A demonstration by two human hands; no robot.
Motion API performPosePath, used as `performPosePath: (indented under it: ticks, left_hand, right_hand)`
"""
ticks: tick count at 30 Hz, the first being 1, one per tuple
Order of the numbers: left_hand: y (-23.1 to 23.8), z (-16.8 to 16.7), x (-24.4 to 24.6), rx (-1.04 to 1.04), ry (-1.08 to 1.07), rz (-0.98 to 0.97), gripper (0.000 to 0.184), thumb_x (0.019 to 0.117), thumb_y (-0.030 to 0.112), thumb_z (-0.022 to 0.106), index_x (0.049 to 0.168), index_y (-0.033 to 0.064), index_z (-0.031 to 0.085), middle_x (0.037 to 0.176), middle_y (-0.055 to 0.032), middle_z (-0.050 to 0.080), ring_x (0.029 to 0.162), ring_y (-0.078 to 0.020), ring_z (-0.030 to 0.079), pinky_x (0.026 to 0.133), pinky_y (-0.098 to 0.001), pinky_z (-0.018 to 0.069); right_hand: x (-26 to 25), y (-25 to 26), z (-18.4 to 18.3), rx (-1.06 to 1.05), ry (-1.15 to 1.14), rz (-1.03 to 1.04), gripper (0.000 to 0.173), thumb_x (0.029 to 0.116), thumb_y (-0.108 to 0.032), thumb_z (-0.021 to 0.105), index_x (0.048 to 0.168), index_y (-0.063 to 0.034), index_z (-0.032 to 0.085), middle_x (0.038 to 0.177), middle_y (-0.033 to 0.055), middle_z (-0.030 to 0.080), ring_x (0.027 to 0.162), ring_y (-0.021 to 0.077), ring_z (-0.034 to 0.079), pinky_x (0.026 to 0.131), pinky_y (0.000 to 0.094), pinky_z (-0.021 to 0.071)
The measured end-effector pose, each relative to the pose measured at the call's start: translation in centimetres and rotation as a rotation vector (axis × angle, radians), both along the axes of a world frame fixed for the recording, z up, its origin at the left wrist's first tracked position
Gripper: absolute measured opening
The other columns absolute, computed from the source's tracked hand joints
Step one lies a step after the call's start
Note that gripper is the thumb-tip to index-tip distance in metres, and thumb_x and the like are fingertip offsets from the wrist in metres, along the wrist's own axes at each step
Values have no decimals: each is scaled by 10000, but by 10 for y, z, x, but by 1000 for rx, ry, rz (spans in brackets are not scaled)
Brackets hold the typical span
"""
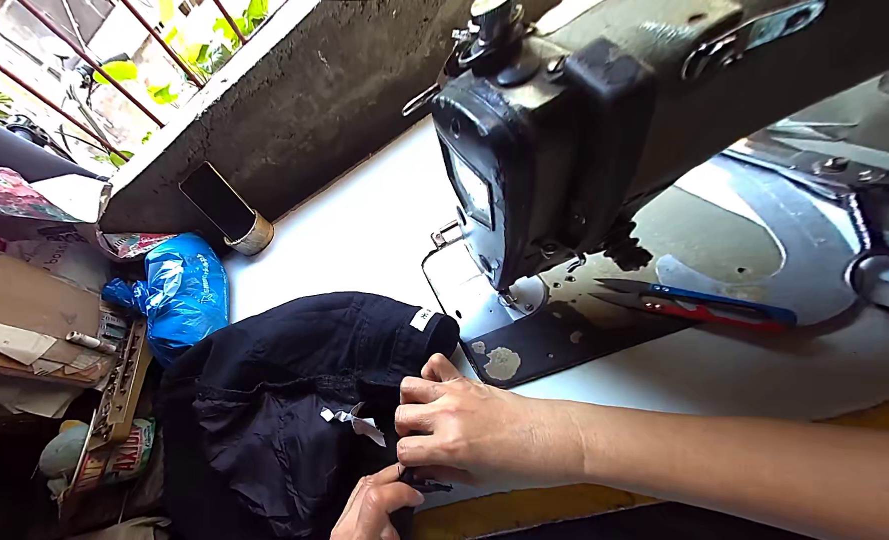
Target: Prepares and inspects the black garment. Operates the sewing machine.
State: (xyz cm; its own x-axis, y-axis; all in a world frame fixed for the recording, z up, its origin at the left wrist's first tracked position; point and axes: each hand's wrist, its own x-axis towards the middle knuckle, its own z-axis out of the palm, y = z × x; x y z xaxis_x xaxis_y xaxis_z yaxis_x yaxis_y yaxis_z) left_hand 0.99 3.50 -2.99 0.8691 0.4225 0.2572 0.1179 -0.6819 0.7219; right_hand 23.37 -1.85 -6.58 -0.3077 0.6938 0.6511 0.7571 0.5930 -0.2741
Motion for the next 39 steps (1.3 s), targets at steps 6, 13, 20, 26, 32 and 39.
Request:
performPosePath:
  ticks: [6, 13, 20, 26, 32, 39]
  left_hand:
    - [-7, 1, 0, 187, 28, 140, 168, 906, -24, 608, 1072, -40, 593, 1104, -188, 709, 1143, -108, 659, 1025, -201, 484]
    - [-5, 1, -12, -10, 63, 295, 212, 909, -81, 592, 1100, -71, 682, 1067, -89, 749, 1022, -79, 676, 973, -254, 505]
    - [0, -30, -16, -67, -113, 224, 145, 979, -32, 563, 1088, 19, 643, 1097, 20, 722, 1091, 33, 646, 1003, -179, 512]
    - [0, -39, -17, 171, -131, 174, 150, 1088, 186, 482, 1138, 167, 622, 1120, 55, 682, 1078, 9, 617, 971, -185, 462]
    - [-4, -32, -16, 285, 22, 133, 265, 1085, 138, 418, 1115, 173, 679, 1048, -92, 611, 1016, -122, 594, 933, -223, 448]
    - [-4, -27, -15, 301, 36, 183, 228, 1018, 219, 437, 919, 125, 619, 1018, -77, 665, 1019, -131, 607, 919, -255, 442]
  right_hand:
    - [-8, 9, 3, -18, 23, 15, 62, 870, -206, 669, 820, -169, 664, 744, -10, 595, 803, 206, 592, 756, 392, 386]
    - [-12, 12, -5, -4, 38, 63, 112, 905, -266, 665, 835, -180, 677, 751, -22, 607, 783, 190, 589, 738, 379, 389]
    - [-4, 5, -16, -84, 80, 98, 119, 941, -128, 616, 965, -173, 724, 843, -6, 657, 852, 200, 613, 742, 383, 416]
    - [-1, 3, -10, -128, 92, 128, 111, 941, -115, 626, 966, -147, 729, 844, 21, 661, 852, 224, 618, 752, 402, 420]
    - [-7, 2, -12, -68, 72, 81, 88, 902, -71, 628, 908, -129, 693, 800, 32, 630, 820, 242, 611, 725, 399, 424]
    - [-8, 2, -11, -87, 52, 65, 73, 898, -80, 635, 921, -132, 681, 810, 29, 624, 825, 240, 608, 741, 404, 422]
